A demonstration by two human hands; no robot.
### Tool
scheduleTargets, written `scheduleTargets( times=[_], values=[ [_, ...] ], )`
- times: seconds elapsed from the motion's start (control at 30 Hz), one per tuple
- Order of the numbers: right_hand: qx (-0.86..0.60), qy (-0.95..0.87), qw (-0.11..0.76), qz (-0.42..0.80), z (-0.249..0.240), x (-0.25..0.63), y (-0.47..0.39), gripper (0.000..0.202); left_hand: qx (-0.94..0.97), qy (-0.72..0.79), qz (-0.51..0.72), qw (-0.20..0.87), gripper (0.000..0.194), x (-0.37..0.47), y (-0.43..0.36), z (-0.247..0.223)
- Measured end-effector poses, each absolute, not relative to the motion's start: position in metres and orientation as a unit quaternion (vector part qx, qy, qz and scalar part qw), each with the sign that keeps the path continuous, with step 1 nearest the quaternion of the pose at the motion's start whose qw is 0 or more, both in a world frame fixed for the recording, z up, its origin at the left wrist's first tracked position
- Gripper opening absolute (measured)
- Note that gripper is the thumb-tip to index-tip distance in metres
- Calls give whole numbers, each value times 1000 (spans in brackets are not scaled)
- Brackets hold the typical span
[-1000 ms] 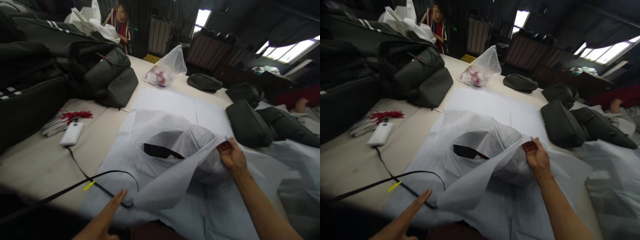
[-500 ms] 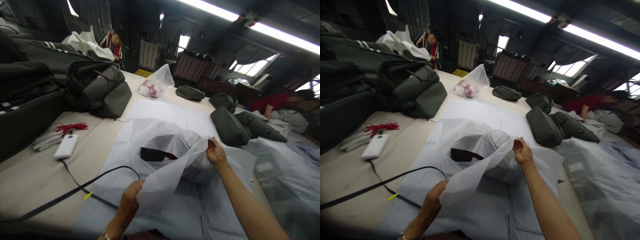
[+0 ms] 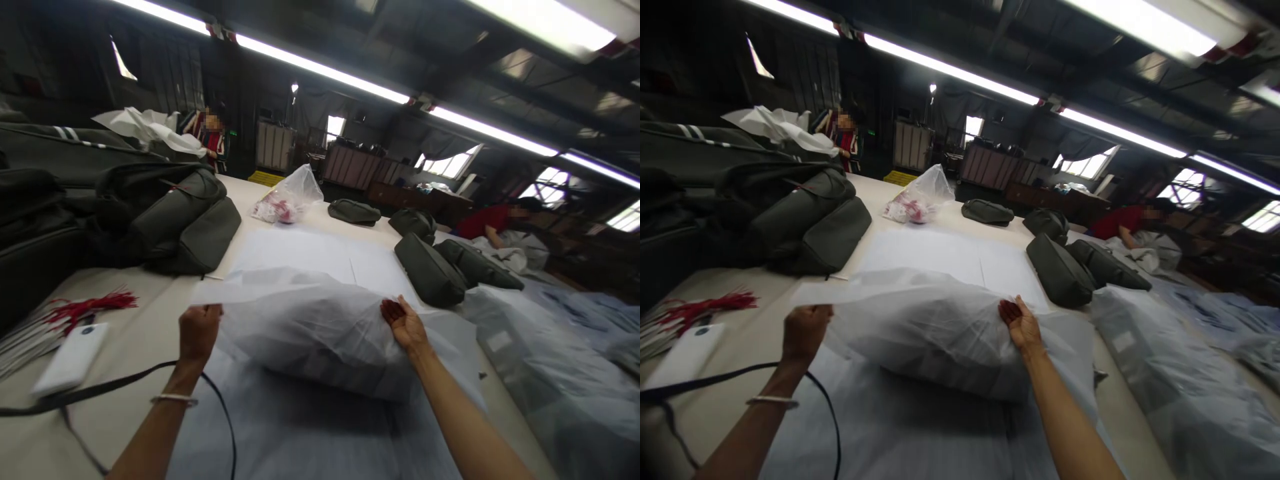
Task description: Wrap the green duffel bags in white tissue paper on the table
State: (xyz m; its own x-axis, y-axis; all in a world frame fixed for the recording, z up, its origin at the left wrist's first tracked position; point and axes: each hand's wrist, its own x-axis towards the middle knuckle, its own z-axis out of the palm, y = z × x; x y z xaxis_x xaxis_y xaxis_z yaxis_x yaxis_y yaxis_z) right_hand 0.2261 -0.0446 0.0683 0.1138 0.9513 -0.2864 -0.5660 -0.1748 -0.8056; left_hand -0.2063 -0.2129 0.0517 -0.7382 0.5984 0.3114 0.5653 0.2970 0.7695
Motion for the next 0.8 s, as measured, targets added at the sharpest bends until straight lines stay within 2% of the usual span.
scheduleTargets(
  times=[0.17, 0.27, 0.33, 0.4, 0.47, 0.53, 0.67, 0.8],
  values=[
    [-413, -198, 619, 637, 65, 224, -42, 14, 294, 811, 505, -24, 28, -230, -158, 73],
    [-408, -193, 623, 638, 63, 223, -39, 15, 334, 727, 578, -161, 38, -203, -157, 97],
    [-410, -188, 623, 639, 63, 222, -37, 16, 444, 617, 596, -260, 42, -157, -168, 109],
    [-411, -180, 625, 639, 64, 220, -36, 16, 614, 488, 576, -229, 42, -95, -181, 108],
    [-410, -174, 632, 634, 66, 218, -36, 17, 788, 370, 477, -120, 35, -31, -187, 94],
    [-410, -172, 639, 628, 67, 216, -37, 17, 876, 303, 370, -66, 31, 20, -177, 73],
    [-413, -167, 640, 626, 68, 213, -39, 18, 918, 310, 247, -9, 40, 62, -121, 48],
    [-393, -175, 650, 626, 64, 214, -38, 19, 929, 316, 192, 11, 43, 57, -70, 54]
  ],
)
